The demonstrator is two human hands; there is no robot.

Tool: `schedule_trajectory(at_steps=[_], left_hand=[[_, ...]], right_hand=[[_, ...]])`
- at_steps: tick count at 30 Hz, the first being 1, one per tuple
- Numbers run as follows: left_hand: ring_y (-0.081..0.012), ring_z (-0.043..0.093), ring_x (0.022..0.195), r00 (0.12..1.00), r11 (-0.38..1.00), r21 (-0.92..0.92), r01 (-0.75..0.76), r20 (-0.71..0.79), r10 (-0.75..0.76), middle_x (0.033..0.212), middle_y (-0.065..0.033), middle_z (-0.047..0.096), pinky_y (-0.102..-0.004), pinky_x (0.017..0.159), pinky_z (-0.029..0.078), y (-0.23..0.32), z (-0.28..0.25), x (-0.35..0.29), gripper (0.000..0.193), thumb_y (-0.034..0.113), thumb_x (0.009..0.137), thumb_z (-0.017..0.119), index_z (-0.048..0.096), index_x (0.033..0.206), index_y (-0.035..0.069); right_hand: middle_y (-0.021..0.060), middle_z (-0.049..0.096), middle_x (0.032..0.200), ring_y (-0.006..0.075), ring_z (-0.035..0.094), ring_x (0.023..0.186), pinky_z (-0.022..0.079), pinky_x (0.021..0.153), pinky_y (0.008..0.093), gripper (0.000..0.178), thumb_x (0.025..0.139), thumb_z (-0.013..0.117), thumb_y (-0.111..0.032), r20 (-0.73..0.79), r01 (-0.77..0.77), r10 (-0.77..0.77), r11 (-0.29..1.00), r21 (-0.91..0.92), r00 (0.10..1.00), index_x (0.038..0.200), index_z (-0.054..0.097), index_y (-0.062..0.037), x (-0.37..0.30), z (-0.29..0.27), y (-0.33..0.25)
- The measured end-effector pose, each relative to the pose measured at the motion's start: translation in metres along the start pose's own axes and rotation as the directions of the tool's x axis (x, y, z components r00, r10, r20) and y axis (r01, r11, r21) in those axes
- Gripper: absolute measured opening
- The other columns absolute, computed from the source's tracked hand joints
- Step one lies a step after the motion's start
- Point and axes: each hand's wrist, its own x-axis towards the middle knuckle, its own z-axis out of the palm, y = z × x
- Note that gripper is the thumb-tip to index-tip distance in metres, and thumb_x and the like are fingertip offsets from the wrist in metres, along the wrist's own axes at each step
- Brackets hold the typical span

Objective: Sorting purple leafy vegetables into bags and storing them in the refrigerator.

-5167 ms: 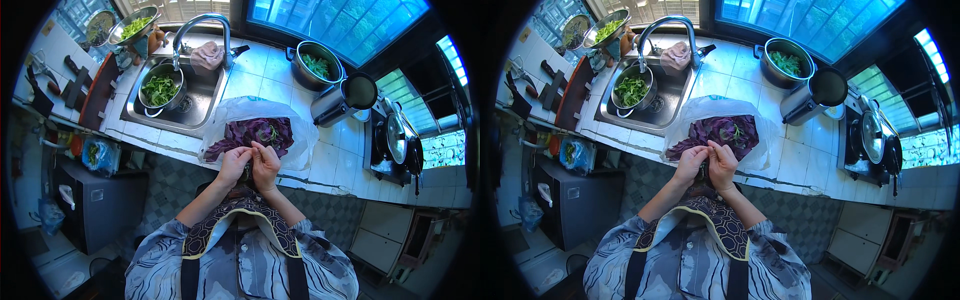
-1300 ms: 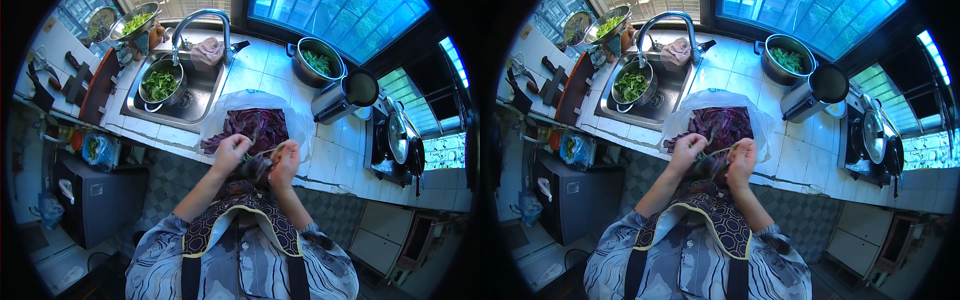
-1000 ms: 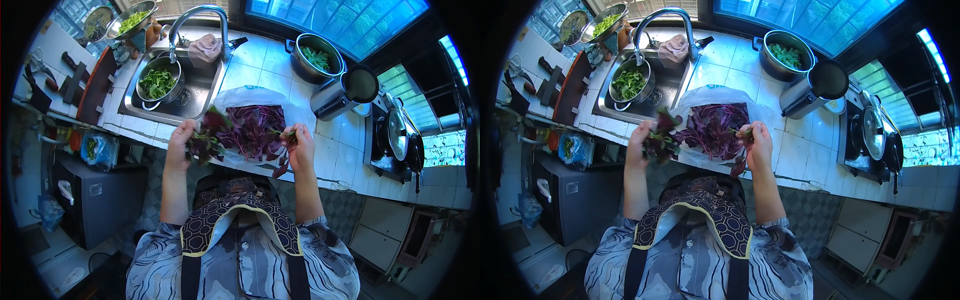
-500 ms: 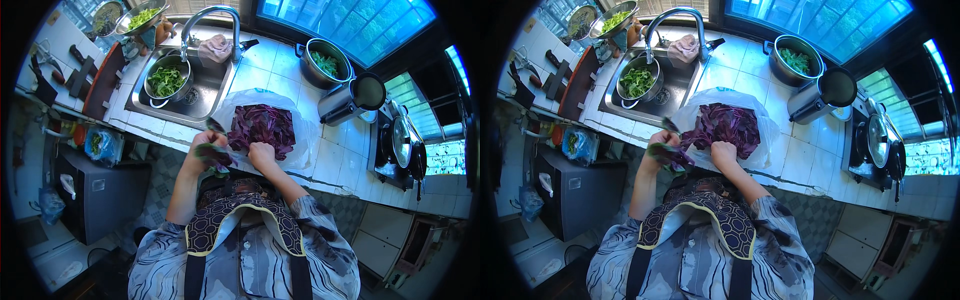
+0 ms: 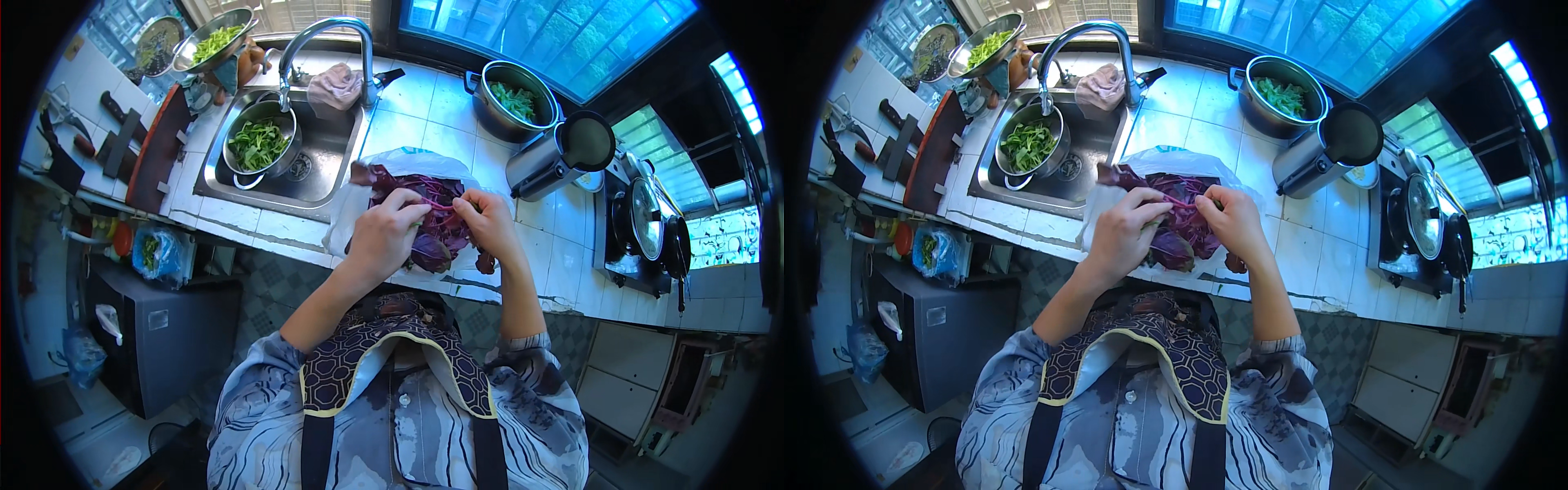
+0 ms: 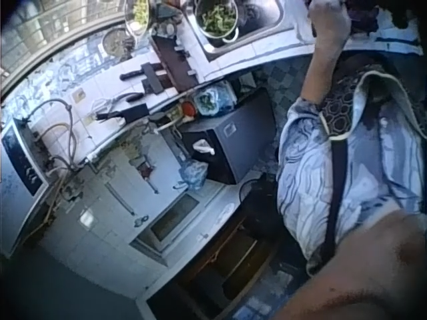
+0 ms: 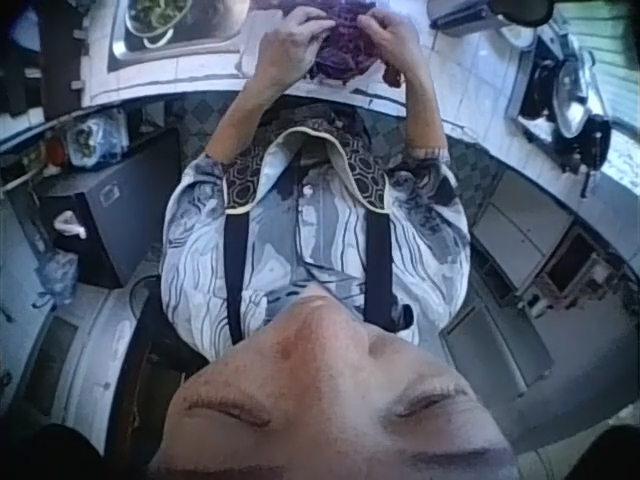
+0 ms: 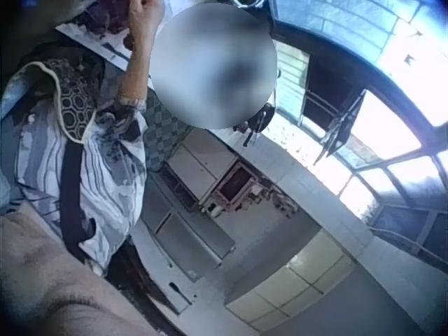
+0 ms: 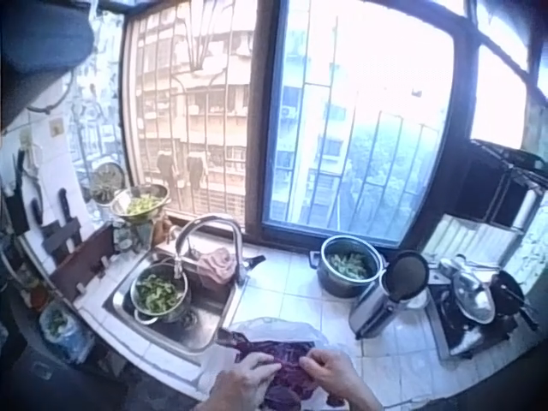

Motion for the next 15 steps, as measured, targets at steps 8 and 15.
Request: schedule_trajectory(at_steps=[8, 15], left_hand=[[-0.0258, 0.061, 0.077, 0.990, 0.990, -0.134, 0.034, 0.140, -0.015, 0.090, -0.0075, 0.059, -0.0340, 0.067, 0.048, -0.002, 0.016, 0.014, 0.016, 0.003, 0.080, 0.062, 0.066, 0.096, 0.006], [-0.0247, 0.059, 0.080, 0.983, 0.945, -0.309, 0.106, 0.175, -0.053, 0.085, -0.0095, 0.056, -0.0320, 0.069, 0.047, -0.011, 0.020, 0.005, 0.015, 0.001, 0.081, 0.061, 0.064, 0.096, 0.002]], right_hand=[[-0.0067, 0.049, 0.063, 0.0025, 0.039, 0.054, 0.029, 0.048, 0.0212, 0.022, 0.089, 0.057, -0.021, 0.142, -0.036, -0.016, 0.934, 0.355, 0.990, 0.075, 0.059, -0.0041, -0.008, -0.015, 0.001], [-0.0072, 0.049, 0.065, 0.0019, 0.037, 0.058, 0.029, 0.051, 0.0204, 0.021, 0.090, 0.057, -0.020, 0.109, -0.039, -0.009, 0.899, 0.436, 0.994, 0.076, 0.058, -0.0044, -0.010, -0.011, 0.010]])
